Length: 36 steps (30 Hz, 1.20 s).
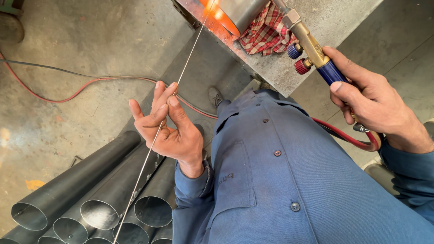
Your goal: The person holds an oxy-fuel torch in one hand and a filler rod in the other, heating the seam of a large metal cylinder on a work table and running a weld bead along it, with sparks flying as they work. They move the torch along the joint and continue heating the seam near the pipe opening.
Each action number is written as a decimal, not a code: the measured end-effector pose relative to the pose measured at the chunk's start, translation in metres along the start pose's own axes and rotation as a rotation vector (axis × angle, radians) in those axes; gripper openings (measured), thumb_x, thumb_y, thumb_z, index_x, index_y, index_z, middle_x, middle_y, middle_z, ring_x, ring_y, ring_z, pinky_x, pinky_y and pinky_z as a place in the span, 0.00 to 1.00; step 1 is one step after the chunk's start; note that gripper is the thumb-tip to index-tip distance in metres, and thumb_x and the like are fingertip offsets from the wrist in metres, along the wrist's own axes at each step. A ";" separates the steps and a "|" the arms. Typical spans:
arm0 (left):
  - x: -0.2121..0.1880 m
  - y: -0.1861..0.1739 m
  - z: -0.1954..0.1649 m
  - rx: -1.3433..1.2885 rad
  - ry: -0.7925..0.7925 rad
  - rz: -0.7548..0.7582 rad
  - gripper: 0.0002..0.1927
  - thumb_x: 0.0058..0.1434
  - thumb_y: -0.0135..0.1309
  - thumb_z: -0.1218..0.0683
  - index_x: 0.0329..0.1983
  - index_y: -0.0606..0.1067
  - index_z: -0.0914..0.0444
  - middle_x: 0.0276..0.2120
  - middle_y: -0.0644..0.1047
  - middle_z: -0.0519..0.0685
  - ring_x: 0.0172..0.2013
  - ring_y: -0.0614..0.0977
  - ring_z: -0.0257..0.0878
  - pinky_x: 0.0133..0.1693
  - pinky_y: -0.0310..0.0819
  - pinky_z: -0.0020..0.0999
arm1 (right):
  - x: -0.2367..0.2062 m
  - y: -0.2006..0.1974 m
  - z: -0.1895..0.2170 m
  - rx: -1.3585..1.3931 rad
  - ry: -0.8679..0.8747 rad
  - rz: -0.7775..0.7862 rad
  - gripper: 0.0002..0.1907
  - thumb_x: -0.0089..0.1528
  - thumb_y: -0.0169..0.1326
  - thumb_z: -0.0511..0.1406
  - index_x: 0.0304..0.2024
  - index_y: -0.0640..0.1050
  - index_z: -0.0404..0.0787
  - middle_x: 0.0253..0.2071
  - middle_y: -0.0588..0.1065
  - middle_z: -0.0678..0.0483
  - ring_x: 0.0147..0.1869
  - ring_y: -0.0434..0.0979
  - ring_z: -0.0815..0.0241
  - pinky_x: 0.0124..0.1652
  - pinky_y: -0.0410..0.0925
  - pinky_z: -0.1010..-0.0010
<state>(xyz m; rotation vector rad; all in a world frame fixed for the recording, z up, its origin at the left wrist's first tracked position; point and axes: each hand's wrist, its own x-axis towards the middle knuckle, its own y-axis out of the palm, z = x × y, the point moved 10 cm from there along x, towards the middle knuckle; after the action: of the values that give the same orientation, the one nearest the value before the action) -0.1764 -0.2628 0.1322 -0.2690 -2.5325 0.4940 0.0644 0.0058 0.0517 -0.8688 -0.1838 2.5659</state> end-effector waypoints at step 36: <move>0.004 0.007 -0.003 -0.029 0.002 0.014 0.08 0.75 0.51 0.66 0.46 0.64 0.64 0.45 0.83 0.55 0.57 0.84 0.51 0.76 0.41 0.47 | 0.002 -0.001 -0.003 0.020 0.021 0.021 0.37 0.68 0.44 0.36 0.82 0.58 0.49 0.27 0.68 0.56 0.20 0.65 0.70 0.21 0.64 0.77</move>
<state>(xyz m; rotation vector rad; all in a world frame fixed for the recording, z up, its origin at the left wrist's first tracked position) -0.1776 -0.2545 0.1339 -0.2981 -2.5392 0.4628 0.0654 0.0076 0.0488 -0.8943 -0.1430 2.5723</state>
